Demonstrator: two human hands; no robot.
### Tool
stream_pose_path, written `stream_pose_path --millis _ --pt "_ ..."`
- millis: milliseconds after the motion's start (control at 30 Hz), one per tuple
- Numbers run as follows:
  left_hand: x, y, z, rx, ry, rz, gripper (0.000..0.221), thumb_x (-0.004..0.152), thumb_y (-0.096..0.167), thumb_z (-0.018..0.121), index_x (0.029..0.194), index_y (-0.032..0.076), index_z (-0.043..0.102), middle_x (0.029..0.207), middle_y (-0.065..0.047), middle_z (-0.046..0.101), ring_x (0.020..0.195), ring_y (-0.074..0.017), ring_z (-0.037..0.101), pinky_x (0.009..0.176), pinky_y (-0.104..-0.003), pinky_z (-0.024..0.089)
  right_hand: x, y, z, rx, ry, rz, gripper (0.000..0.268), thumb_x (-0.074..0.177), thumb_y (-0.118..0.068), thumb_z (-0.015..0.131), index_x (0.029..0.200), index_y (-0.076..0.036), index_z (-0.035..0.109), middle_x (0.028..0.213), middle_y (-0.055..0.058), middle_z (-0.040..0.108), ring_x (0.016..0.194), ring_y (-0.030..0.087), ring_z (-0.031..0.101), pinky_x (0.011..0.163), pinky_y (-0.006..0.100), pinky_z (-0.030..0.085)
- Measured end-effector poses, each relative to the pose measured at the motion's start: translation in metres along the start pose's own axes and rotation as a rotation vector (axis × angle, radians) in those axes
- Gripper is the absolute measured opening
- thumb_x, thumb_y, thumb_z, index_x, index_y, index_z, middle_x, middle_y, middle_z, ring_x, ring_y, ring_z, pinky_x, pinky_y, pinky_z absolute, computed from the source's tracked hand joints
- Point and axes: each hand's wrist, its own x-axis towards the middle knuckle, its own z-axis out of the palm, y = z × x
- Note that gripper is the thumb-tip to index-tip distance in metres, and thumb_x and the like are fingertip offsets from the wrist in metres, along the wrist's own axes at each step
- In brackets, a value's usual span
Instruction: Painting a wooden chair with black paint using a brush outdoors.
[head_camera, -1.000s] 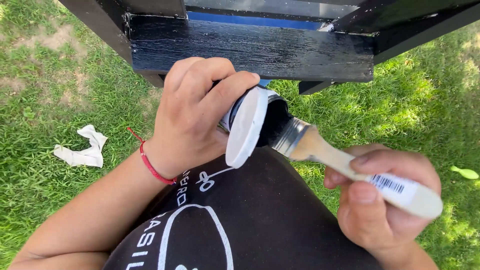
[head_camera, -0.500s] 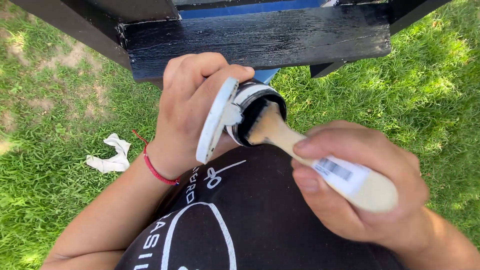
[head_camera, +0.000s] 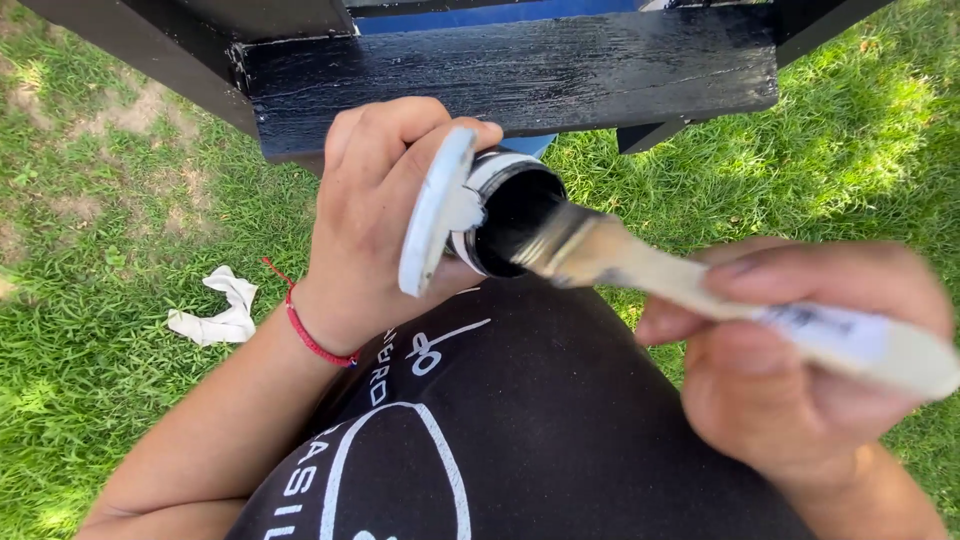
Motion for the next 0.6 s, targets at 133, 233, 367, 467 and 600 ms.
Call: stream_pose_path --millis 133,233,367,467,600 --pt "-0.002 0.004 0.004 -0.128 -0.018 -0.150 0.052 0.084 0.030 0.085 0.125 0.007 0.061 0.121 -0.009 0.056 0.112 -0.0292 0.059 0.099 -0.044 0.038 0.001 0.031 -0.003 0.326 0.248 -0.004 0.019 0.112 -0.030 0.056 0.104 -0.012 0.055 0.068 0.006 0.053 0.054 0.011 0.063 0.038 0.022 0.059" --pt "0.003 0.010 0.007 -0.076 -0.055 -0.155 0.054 0.077 0.029 0.085 0.121 0.008 0.060 0.118 -0.006 0.063 0.114 -0.0280 0.056 0.097 -0.046 0.040 0.003 0.023 0.010 0.427 0.404 0.260 0.024 0.105 -0.036 0.055 0.094 -0.015 0.052 0.056 0.003 0.043 0.040 0.016 0.046 0.033 0.028 0.039" --pt "0.007 0.017 0.010 -0.109 -0.071 -0.169 0.048 0.078 0.027 0.084 0.116 0.010 0.061 0.115 -0.002 0.066 0.104 -0.0271 0.058 0.095 -0.044 0.041 -0.004 0.029 0.008 0.620 0.442 0.305 0.018 0.105 -0.027 0.052 0.099 -0.010 0.054 0.057 0.003 0.042 0.042 0.016 0.043 0.035 0.027 0.036" --pt "0.006 0.019 0.016 -0.125 -0.056 -0.166 0.046 0.080 0.030 0.084 0.116 0.010 0.063 0.116 -0.004 0.067 0.110 -0.0287 0.062 0.101 -0.045 0.042 -0.009 0.033 0.002 0.726 0.444 0.377 0.018 0.106 -0.026 0.047 0.109 -0.010 0.052 0.055 0.002 0.041 0.041 0.018 0.042 0.033 0.029 0.030" --pt "0.006 0.022 0.018 -0.121 -0.080 -0.194 0.047 0.080 0.034 0.085 0.115 0.012 0.063 0.116 -0.002 0.067 0.114 -0.0287 0.061 0.101 -0.044 0.040 -0.013 0.036 -0.004 0.816 0.462 0.452 0.018 0.105 -0.023 0.043 0.107 -0.009 0.055 0.055 0.003 0.042 0.040 0.019 0.042 0.033 0.028 0.030"
